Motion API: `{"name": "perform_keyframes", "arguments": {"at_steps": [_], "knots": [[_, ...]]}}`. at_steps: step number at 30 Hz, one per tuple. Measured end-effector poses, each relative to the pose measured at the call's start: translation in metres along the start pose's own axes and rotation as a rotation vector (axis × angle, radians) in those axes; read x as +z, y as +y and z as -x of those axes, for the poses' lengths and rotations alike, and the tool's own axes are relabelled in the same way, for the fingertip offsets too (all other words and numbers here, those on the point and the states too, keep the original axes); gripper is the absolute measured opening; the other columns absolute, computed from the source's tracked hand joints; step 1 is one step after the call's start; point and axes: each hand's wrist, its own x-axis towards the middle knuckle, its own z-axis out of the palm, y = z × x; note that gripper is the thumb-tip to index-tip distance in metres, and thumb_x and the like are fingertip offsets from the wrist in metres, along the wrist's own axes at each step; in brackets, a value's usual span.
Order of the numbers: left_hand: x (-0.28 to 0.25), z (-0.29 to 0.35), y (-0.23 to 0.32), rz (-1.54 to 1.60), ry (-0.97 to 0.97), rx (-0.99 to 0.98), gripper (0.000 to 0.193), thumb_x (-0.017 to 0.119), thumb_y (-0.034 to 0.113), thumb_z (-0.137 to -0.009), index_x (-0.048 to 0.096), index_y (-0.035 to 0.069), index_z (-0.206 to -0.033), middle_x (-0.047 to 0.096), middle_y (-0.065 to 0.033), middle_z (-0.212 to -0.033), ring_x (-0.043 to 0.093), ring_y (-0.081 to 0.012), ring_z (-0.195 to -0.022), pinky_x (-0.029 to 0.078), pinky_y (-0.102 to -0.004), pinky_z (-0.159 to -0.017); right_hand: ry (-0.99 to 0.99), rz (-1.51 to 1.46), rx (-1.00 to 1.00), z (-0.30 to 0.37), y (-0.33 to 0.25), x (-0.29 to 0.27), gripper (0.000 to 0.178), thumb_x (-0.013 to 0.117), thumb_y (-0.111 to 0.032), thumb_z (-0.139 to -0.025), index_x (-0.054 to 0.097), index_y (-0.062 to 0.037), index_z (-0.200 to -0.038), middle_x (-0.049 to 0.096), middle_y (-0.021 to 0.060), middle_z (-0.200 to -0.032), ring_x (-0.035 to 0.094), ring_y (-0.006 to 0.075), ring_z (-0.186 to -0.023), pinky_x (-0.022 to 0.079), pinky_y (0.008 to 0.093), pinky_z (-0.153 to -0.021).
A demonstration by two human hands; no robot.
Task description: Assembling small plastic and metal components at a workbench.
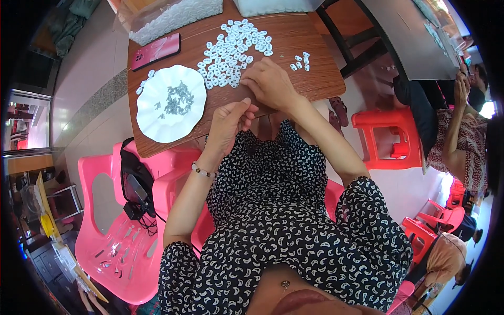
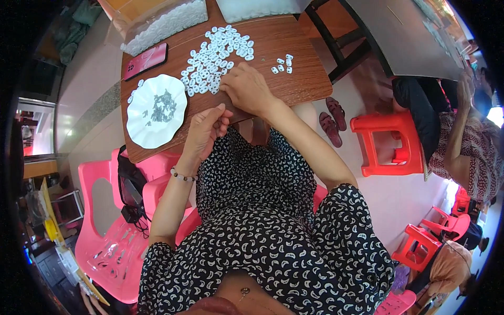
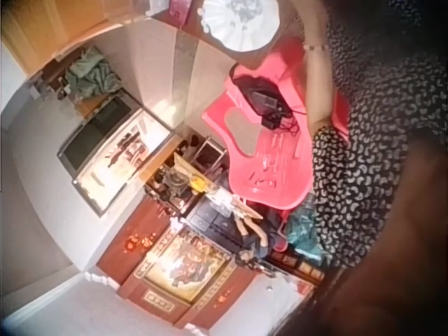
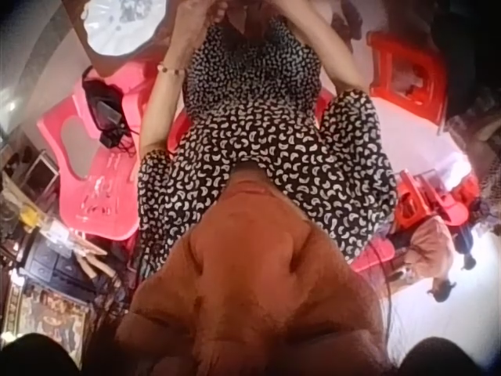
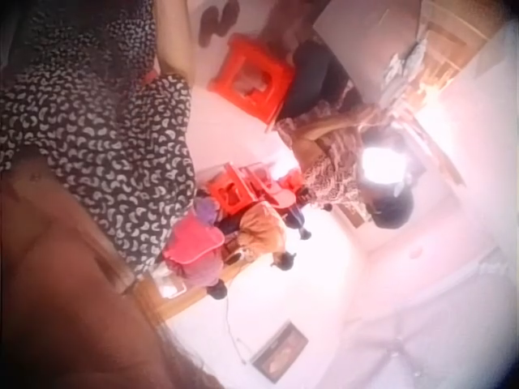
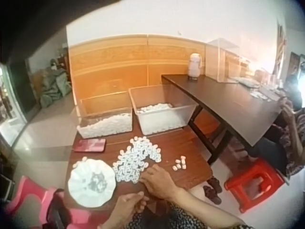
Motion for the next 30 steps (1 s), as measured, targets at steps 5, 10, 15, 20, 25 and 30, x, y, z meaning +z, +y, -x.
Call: {"name": "perform_keyframes", "arguments": {"at_steps": [5, 10, 15, 20, 25, 30], "knots": [[0.003, 0.000, -0.002, 0.009, 0.045, 0.048, 0.029, 0.059, 0.027, -0.093, 0.069, 0.000, -0.090, 0.061, 0.0010, -0.070, 0.051, -0.0026, -0.057, 0.039, -0.0171, -0.052, -0.086, -0.355, 0.453, -0.003, -0.016, -0.031, 0.011, 0.063, -0.015, -0.086, 0.068, -0.0054, -0.090, 0.067, 0.0062, -0.083, 0.061, 0.0165, -0.075, 0.048, 0.0260, -0.071], [0.020, 0.006, -0.003, -0.076, 0.113, 0.171, 0.026, 0.059, 0.023, -0.093, 0.068, -0.002, -0.096, 0.062, 0.0005, -0.074, 0.049, -0.0016, -0.058, 0.040, -0.0169, -0.052, 0.026, -0.770, 0.547, 0.027, -0.014, -0.034, 0.017, 0.060, -0.014, -0.090, 0.065, 0.0018, -0.094, 0.067, 0.0043, -0.082, 0.061, 0.0102, -0.071, 0.048, 0.0221, -0.066], [0.031, 0.007, -0.002, -0.231, 0.156, 0.293, 0.024, 0.060, 0.019, -0.092, 0.067, -0.004, -0.098, 0.065, -0.0010, -0.081, 0.052, -0.0018, -0.063, 0.041, -0.0164, -0.054, 0.009, -1.043, 0.766, 0.041, -0.037, -0.048, 0.016, 0.062, -0.014, -0.089, 0.067, 0.0013, -0.090, 0.067, 0.0015, -0.076, 0.059, 0.0052, -0.067, 0.047, 0.0211, -0.061], [0.044, 0.010, 0.005, -0.303, 0.099, 0.309, 0.022, 0.061, 0.017, -0.092, 0.066, -0.005, -0.095, 0.065, -0.0004, -0.075, 0.054, -0.0020, -0.062, 0.042, -0.0168, -0.054, 0.040, -1.041, 0.626, 0.053, -0.045, -0.052, 0.016, 0.056, -0.011, -0.093, 0.061, 0.0032, -0.092, 0.064, 0.0042, -0.074, 0.062, 0.0101, -0.055, 0.046, 0.0208, -0.043], [0.041, 0.010, -0.003, -0.403, 0.090, 0.327, 0.021, 0.060, 0.015, -0.092, 0.066, -0.005, -0.092, 0.063, 0.0002, -0.069, 0.054, -0.0029, -0.057, 0.040, -0.0181, -0.050, 0.043, -0.886, 0.561, 0.066, -0.039, -0.048, 0.014, 0.059, -0.010, -0.091, 0.062, 0.0031, -0.093, 0.063, 0.0015, -0.072, 0.059, 0.0061, -0.052, 0.043, 0.0189, -0.045], [0.045, 0.012, 0.002, -0.573, 0.057, 0.384, 0.019, 0.058, 0.012, -0.092, 0.065, -0.006, -0.088, 0.062, -0.0012, -0.067, 0.054, -0.0048, -0.053, 0.040, -0.0194, -0.047, 0.024, -0.874, 0.549, 0.072, -0.037, -0.053, 0.014, 0.062, -0.010, -0.089, 0.063, 0.0027, -0.094, 0.063, -0.0002, -0.073, 0.056, 0.0032, -0.054, 0.043, 0.0181, -0.048]]}}
